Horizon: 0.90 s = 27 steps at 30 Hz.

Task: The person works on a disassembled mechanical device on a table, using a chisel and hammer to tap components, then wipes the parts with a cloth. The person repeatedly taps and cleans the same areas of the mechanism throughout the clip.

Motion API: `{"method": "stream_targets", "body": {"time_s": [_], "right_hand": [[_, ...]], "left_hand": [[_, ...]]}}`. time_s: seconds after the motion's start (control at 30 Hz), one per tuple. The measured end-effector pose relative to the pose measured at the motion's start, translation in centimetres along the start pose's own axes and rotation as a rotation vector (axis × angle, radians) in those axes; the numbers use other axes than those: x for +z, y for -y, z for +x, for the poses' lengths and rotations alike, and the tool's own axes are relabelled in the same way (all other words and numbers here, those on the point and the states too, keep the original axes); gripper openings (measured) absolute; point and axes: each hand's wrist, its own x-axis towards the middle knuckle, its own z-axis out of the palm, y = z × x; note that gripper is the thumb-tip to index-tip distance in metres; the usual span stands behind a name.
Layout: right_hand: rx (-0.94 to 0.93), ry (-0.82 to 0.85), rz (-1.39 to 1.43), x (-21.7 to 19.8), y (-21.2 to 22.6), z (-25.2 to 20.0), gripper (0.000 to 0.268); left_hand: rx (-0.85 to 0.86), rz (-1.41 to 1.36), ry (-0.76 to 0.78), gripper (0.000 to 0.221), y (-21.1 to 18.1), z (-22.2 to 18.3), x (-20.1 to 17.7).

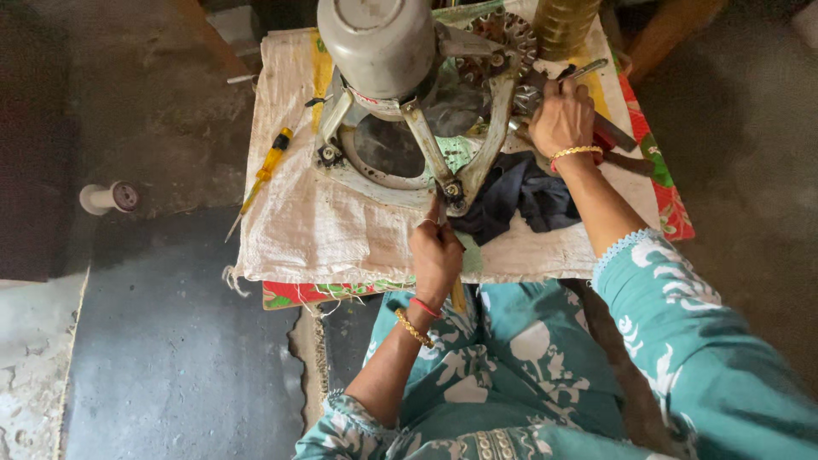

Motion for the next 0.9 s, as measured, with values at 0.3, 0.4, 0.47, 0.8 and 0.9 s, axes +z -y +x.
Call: {"method": "stream_targets", "body": {"time_s": [0.3,0.4,0.47,0.8,0.9], "right_hand": [[-0.024,0.002,0.001,-0.1,-0.2,0.0,0.033],[-0.024,0.006,0.008,0.0,0.0,0.1,0.035],[-0.025,-0.017,-0.011,0.0,0.1,0.1,0.036],[-0.044,-0.049,-0.046,0.2,0.1,0.1,0.038],[-0.021,-0.02,-0.023,0.1,-0.1,0.0,0.033]], "left_hand": [[-0.148,-0.088,-0.055,0.049,-1.4,-1.0,-0.2],[-0.119,-0.099,-0.041,0.051,-1.9,-0.6,-0.7],[-0.12,-0.14,0.002,0.054,-2.0,-0.3,-0.8],[0.152,0.126,0.139,0.052,1.3,2.6,-3.8],[0.119,0.126,0.293,0.052,2.4,4.5,-5.5]]}}
